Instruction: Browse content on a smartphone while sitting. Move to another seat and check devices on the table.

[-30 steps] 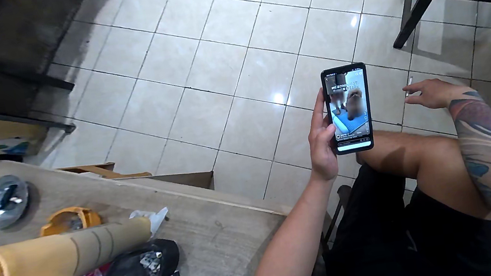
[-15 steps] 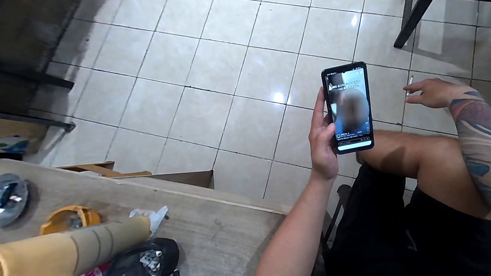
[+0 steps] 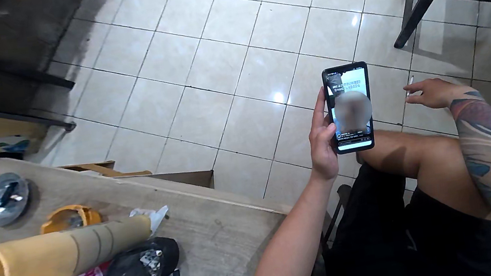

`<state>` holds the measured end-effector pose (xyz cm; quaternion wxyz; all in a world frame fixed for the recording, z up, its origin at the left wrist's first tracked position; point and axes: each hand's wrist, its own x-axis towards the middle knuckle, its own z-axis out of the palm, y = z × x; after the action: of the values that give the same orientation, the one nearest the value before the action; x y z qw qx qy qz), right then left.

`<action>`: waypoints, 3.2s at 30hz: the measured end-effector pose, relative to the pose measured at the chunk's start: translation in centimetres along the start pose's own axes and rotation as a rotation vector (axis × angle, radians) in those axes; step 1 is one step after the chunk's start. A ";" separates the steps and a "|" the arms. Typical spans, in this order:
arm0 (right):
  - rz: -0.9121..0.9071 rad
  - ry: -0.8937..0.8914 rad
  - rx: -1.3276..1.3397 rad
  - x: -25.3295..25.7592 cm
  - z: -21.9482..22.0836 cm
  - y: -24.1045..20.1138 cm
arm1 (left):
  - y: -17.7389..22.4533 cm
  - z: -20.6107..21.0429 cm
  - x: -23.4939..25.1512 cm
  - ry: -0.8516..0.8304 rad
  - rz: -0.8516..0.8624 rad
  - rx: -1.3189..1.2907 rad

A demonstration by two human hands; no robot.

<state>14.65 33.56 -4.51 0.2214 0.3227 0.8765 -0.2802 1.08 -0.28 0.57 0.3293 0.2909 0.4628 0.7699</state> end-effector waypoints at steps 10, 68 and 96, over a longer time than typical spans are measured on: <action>0.007 -0.003 0.010 -0.2 -0.1 -0.2 | 0.0 0.0 0.0 0.003 -0.011 -0.006; -0.001 -0.016 0.002 0.0 0.0 0.2 | 0.1 0.0 -0.2 -0.010 -0.017 0.005; 0.006 -0.007 0.013 0.1 0.1 0.4 | 0.2 0.0 -0.2 -0.017 -0.015 0.009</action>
<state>14.91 33.81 -4.80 0.2232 0.3256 0.8729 -0.2866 1.17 -0.48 0.77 0.3376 0.2957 0.4654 0.7629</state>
